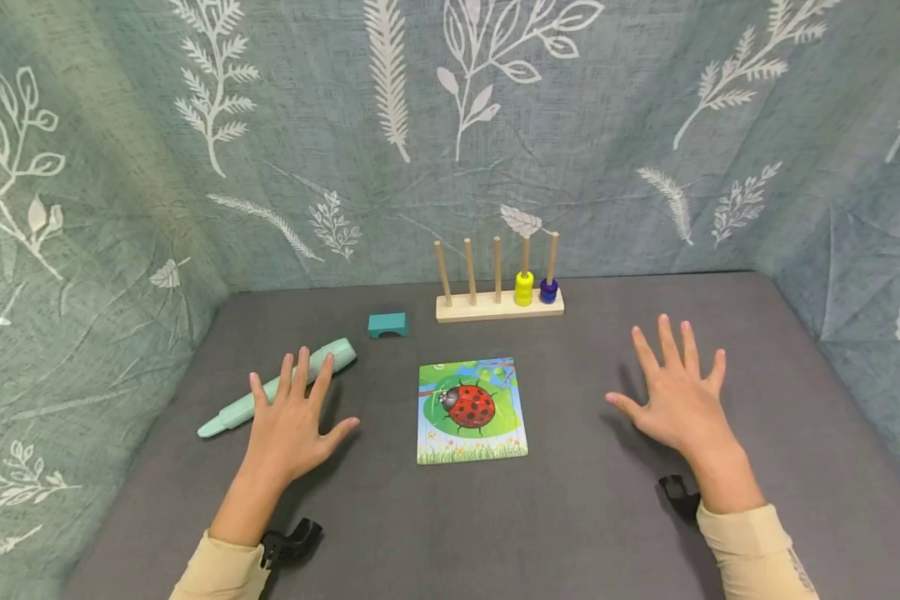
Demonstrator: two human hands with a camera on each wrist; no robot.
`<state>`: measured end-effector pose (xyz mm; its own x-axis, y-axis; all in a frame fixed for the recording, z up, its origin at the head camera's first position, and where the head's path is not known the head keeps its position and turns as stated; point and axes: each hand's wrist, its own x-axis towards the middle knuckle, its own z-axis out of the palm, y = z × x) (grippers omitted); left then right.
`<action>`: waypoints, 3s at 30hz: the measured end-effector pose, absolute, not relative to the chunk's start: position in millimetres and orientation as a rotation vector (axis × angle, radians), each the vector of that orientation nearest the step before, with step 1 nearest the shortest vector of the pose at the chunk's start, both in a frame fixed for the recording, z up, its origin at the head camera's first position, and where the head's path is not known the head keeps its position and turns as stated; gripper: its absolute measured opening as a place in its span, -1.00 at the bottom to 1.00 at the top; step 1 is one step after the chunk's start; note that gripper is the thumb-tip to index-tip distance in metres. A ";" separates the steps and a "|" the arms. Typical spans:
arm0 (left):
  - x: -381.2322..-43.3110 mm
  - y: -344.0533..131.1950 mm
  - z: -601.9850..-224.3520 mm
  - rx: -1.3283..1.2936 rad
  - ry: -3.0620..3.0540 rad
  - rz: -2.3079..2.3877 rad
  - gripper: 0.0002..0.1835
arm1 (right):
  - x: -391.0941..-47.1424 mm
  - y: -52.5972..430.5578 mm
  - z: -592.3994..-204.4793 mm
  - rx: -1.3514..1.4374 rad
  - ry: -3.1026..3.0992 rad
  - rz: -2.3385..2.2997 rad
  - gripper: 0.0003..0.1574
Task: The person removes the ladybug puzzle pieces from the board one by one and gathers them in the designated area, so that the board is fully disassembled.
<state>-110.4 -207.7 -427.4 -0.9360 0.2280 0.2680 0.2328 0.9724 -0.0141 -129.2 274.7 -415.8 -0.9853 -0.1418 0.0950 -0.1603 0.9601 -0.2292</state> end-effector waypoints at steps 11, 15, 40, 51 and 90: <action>-136.0 -150.0 -420.5 -0.549 -2.919 -0.021 -0.04 | -151.4 223.1 -411.0 0.454 -3.020 0.433 0.10; -145.9 -125.0 -425.0 -0.672 -2.960 -0.037 -0.07 | -162.0 203.6 -411.9 0.579 -3.035 0.592 -0.02; -169.5 -56.6 -456.0 -0.867 -3.044 -0.643 -0.33 | -196.3 146.0 -435.2 0.978 -3.109 0.984 -0.44; -167.3 -58.6 -463.5 -0.859 -3.010 -0.696 -0.31 | -197.4 145.6 -436.2 1.008 -3.115 0.969 -0.42; -167.4 -57.0 -467.6 -0.856 -2.968 -0.747 -0.31 | -201.4 157.1 -454.2 0.845 -3.034 1.238 -0.48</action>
